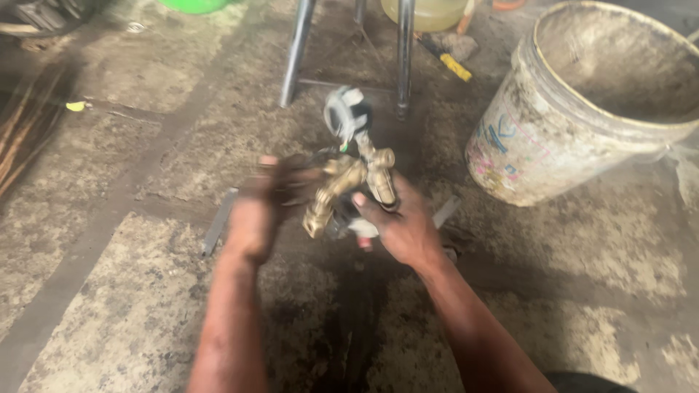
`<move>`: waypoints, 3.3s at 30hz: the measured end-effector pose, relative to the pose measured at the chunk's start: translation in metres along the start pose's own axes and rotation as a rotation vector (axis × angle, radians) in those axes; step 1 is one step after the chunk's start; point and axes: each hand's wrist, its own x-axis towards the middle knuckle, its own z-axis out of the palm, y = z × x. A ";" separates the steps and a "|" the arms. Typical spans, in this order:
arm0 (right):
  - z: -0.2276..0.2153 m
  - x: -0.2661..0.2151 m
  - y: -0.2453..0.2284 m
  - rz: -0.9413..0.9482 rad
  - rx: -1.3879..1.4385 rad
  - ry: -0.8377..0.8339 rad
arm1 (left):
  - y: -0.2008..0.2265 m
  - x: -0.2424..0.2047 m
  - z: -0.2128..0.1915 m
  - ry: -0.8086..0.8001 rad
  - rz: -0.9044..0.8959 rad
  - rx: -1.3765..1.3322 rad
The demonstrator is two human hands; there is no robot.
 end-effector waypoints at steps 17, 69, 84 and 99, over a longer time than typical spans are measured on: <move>0.024 0.005 0.029 -0.867 -0.384 0.394 | -0.043 0.020 -0.006 0.507 0.364 -0.119; 0.069 -0.028 -0.001 -0.214 0.318 0.076 | -0.052 0.020 -0.008 0.556 0.915 -0.172; 0.055 -0.031 -0.003 -0.304 -0.147 0.071 | -0.038 0.002 0.019 0.587 1.155 0.144; 0.048 -0.026 -0.005 -0.423 -0.566 0.189 | -0.022 0.004 0.001 0.476 1.019 -0.271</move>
